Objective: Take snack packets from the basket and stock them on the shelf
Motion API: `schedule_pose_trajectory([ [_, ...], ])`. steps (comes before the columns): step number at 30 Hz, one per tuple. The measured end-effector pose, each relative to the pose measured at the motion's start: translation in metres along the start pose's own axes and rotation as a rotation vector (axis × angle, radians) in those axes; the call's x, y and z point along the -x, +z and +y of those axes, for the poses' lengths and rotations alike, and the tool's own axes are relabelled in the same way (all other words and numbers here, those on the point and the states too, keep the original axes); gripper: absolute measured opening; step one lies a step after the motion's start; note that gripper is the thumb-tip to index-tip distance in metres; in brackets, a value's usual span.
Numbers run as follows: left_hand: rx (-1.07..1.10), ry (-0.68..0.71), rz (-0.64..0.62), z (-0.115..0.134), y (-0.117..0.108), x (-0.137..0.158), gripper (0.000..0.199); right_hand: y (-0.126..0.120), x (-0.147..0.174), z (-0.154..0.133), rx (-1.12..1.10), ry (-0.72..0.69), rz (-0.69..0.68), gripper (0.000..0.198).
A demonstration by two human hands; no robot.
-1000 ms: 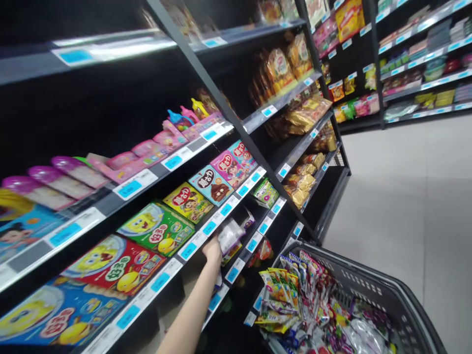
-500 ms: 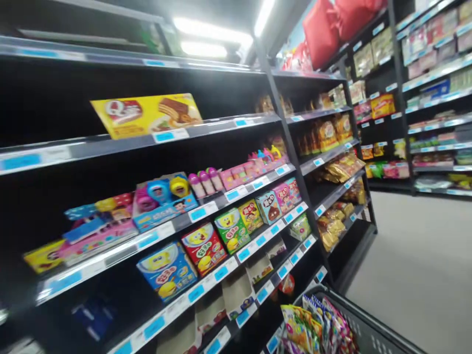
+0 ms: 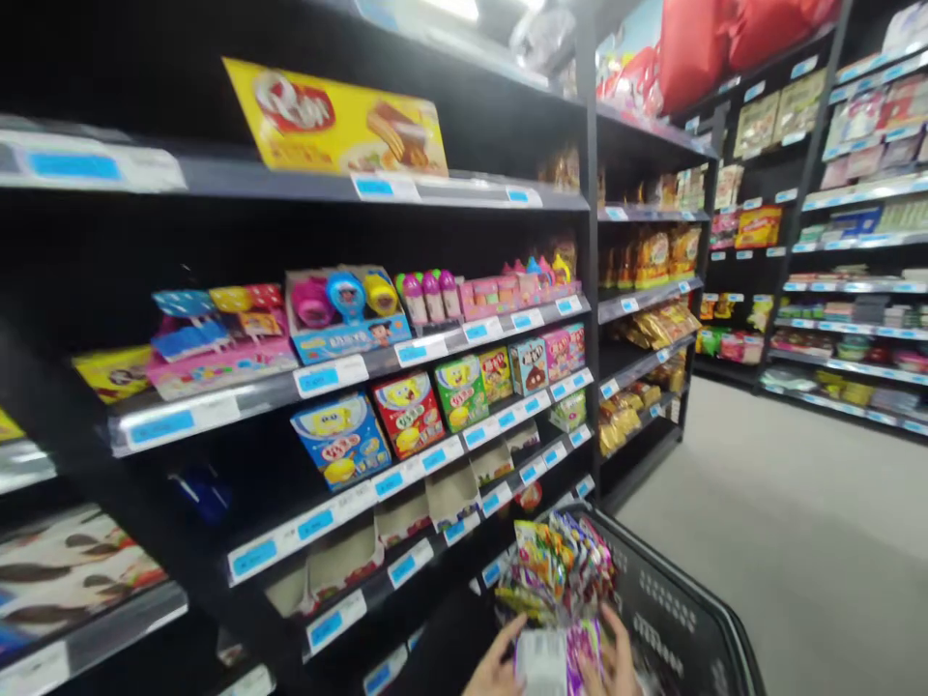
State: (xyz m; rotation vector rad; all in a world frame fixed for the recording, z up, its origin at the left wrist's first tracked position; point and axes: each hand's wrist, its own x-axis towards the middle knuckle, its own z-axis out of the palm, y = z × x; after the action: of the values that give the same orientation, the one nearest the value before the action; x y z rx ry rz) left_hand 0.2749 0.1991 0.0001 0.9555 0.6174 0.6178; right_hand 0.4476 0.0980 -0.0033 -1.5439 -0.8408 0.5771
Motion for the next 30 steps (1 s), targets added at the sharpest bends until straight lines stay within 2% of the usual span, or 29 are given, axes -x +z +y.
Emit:
schedule_pose_trajectory([
  [2, 0.085, -0.067, 0.004, -0.009, 0.010, 0.017, 0.059, -0.011, 0.015, -0.001, 0.005, 0.063, -0.044, 0.038],
  [5, 0.138, -0.196, -0.039, -0.009, 0.013, 0.025, 0.065, -0.024, 0.032, -0.006, -0.195, 0.183, -0.276, 0.046],
  [7, 0.164, -0.253, -0.052, -0.010, 0.011, 0.022, 0.067, -0.029, 0.037, -0.007, -0.280, 0.273, -0.315, 0.054],
  [9, 0.151, -0.258, -0.007, -0.015, 0.012, 0.019, 0.064, -0.032, 0.039, -0.003, -0.246, 0.317, -0.290, 0.056],
  [11, 0.107, -0.235, 0.041, -0.019, 0.015, 0.018, 0.058, -0.035, 0.039, 0.003, -0.121, 0.282, -0.225, 0.051],
  [13, 0.015, -0.194, 0.085, -0.022, 0.019, 0.018, 0.052, -0.037, 0.038, 0.009, 0.015, 0.181, -0.146, 0.044],
  [18, -0.348, -0.019, 0.192, -0.013, 0.024, 0.019, 0.031, -0.034, 0.033, 0.006, 0.196, -0.039, -0.058, 0.025],
  [21, -0.480, 0.062, 0.244, -0.008, 0.024, 0.021, 0.021, -0.029, 0.030, -0.001, 0.250, -0.078, -0.081, 0.025],
  [27, -0.621, 0.170, 0.323, -0.005, 0.018, 0.021, 0.022, -0.024, 0.028, 0.004, 0.211, -0.048, -0.265, 0.030],
  [30, -0.660, 0.172, 0.314, -0.006, 0.016, 0.021, 0.023, -0.023, 0.028, 0.005, 0.231, -0.066, -0.272, 0.032],
])
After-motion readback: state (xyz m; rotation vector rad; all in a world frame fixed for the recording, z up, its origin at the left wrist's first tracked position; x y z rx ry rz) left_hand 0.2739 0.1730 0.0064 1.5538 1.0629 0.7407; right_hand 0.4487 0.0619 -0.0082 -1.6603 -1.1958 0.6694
